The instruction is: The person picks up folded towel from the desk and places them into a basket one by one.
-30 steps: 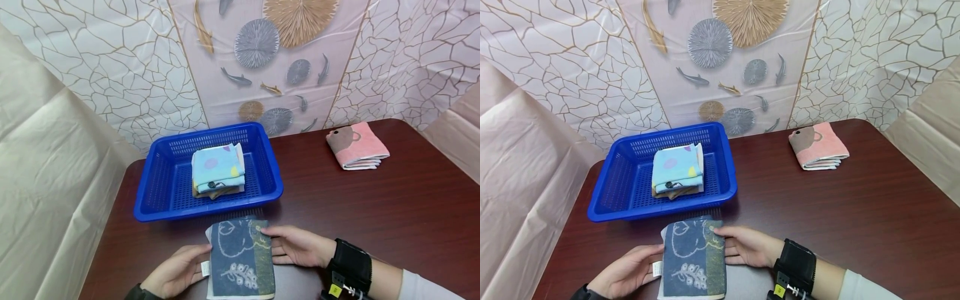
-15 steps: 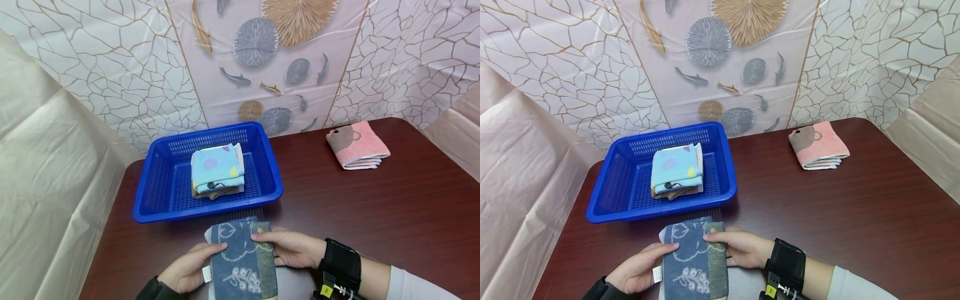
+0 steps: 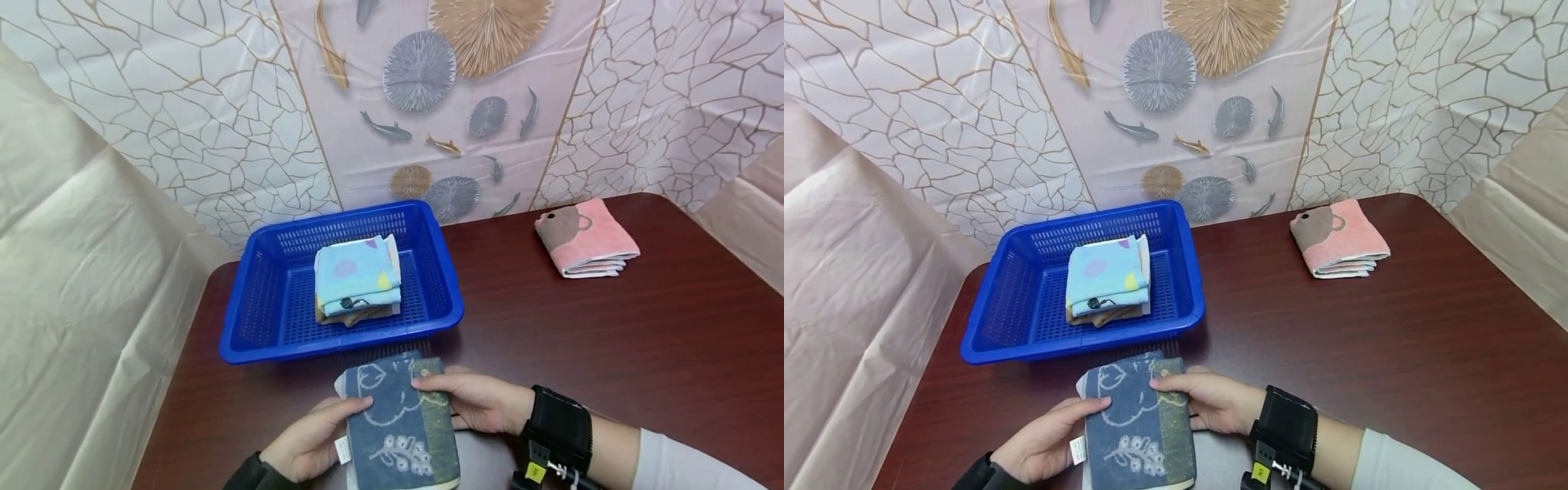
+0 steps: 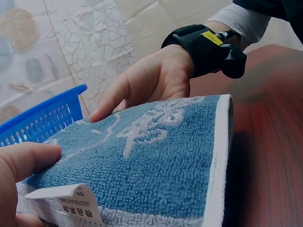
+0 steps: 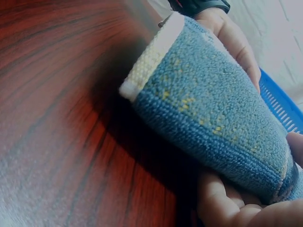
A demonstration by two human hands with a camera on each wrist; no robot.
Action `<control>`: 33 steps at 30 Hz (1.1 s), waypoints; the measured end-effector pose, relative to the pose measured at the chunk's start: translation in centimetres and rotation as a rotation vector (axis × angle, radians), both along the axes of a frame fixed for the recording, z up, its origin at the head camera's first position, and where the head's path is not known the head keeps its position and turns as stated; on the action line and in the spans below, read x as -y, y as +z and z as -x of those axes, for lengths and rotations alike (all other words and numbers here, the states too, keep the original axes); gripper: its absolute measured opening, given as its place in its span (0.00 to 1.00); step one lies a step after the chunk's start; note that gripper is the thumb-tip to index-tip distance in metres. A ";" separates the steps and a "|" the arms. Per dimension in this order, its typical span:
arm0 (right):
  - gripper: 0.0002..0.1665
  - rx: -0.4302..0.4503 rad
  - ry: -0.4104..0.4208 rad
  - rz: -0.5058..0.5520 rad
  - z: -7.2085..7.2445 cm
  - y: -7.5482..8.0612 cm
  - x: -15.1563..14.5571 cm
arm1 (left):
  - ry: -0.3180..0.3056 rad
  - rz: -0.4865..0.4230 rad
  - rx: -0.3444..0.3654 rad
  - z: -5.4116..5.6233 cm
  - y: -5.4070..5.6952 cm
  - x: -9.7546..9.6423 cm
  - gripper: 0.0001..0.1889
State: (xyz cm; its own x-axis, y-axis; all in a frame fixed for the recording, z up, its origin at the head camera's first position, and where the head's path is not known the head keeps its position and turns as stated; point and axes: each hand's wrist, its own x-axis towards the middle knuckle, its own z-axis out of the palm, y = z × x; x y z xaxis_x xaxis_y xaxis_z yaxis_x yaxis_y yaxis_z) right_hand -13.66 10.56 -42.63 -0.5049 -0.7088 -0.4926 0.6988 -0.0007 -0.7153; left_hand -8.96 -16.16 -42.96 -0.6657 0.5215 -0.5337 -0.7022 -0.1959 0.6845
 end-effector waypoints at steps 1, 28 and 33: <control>0.31 0.000 -0.002 0.000 0.0 0.1 0.0 | 0.000 -0.002 -0.005 0.0 0.1 -0.1 0.23; 0.36 -0.081 -0.014 0.055 -1.1 5.7 -1.2 | -0.023 0.047 -0.103 -0.8 6.3 -0.6 0.14; 0.36 -0.098 -0.016 0.083 -1.3 7.1 -1.4 | -0.031 0.015 -0.158 -1.1 7.6 -0.7 0.16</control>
State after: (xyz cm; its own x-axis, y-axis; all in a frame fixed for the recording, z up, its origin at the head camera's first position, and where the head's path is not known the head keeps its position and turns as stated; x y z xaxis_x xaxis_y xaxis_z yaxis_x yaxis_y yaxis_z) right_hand -12.37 12.01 -35.51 -0.5591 -0.7368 -0.3802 0.6253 -0.0736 -0.7769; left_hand -7.87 -15.50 -35.40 -0.7256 0.5361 -0.4315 -0.5911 -0.1646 0.7896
